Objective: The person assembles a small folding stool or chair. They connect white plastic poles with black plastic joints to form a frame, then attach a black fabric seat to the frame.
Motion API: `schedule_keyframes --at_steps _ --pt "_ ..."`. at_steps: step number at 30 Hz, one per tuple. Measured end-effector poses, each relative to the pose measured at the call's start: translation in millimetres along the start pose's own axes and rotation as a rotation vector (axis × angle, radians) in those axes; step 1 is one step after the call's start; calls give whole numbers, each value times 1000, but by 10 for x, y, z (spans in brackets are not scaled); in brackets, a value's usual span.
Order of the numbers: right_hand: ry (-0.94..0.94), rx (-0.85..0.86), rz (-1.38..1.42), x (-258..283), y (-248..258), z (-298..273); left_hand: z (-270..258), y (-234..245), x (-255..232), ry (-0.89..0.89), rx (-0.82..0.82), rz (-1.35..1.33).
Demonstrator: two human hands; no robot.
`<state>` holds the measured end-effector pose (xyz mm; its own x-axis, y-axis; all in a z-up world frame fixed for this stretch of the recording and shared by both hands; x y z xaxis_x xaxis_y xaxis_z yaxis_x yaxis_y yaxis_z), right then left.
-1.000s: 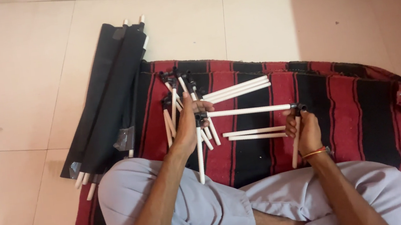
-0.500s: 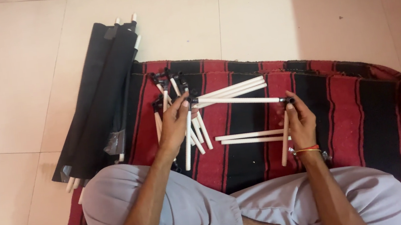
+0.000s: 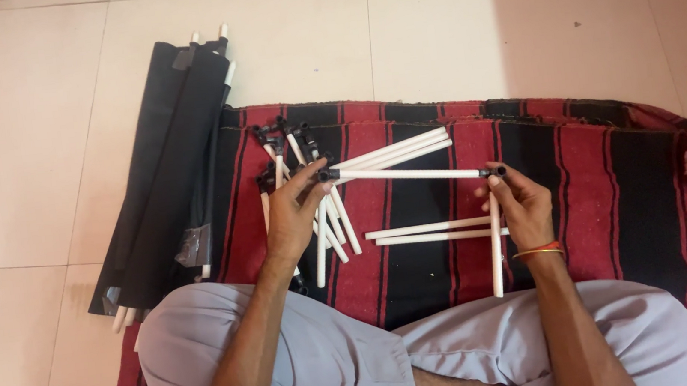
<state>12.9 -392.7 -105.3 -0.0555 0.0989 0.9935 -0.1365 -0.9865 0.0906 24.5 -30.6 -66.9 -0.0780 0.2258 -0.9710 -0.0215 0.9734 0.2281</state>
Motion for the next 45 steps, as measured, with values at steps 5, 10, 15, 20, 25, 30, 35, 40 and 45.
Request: schedule_keyframes --at_steps 5,10,15,20,25,30,35,40,45 --pt "47 23 -60 12 42 -6 30 25 48 113 71 3" --pt "44 92 -20 -25 123 -8 11 28 74 89 80 -10" --pt "-23 118 -91 -76 176 1 0 14 83 128 77 61" --pt "-61 133 -110 -111 182 3 7 25 105 93 85 41" --pt "-46 148 -116 -134 194 20 16 22 117 98 95 12" --pt "-109 166 -64 -221 141 53 3 -13 114 89 18 20" --pt "-183 254 -47 -292 67 66 75 -12 151 60 -18 -1" --pt "-170 232 -92 -261 90 48 80 -6 218 27 12 -124" --pt "-216 245 -51 -245 134 -17 28 -5 230 66 75 -195"
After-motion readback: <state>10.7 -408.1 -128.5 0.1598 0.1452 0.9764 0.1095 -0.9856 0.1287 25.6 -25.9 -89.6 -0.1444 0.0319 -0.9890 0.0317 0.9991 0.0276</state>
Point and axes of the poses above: each hand's wrist, its own z-axis towards the middle knuckle, its own y-axis out of the back of the hand, x = y × z, the point moved 1 cm from there along z, towards the middle knuckle, and after that the axes turned 5 degrees about y, right-handed, at the moved point
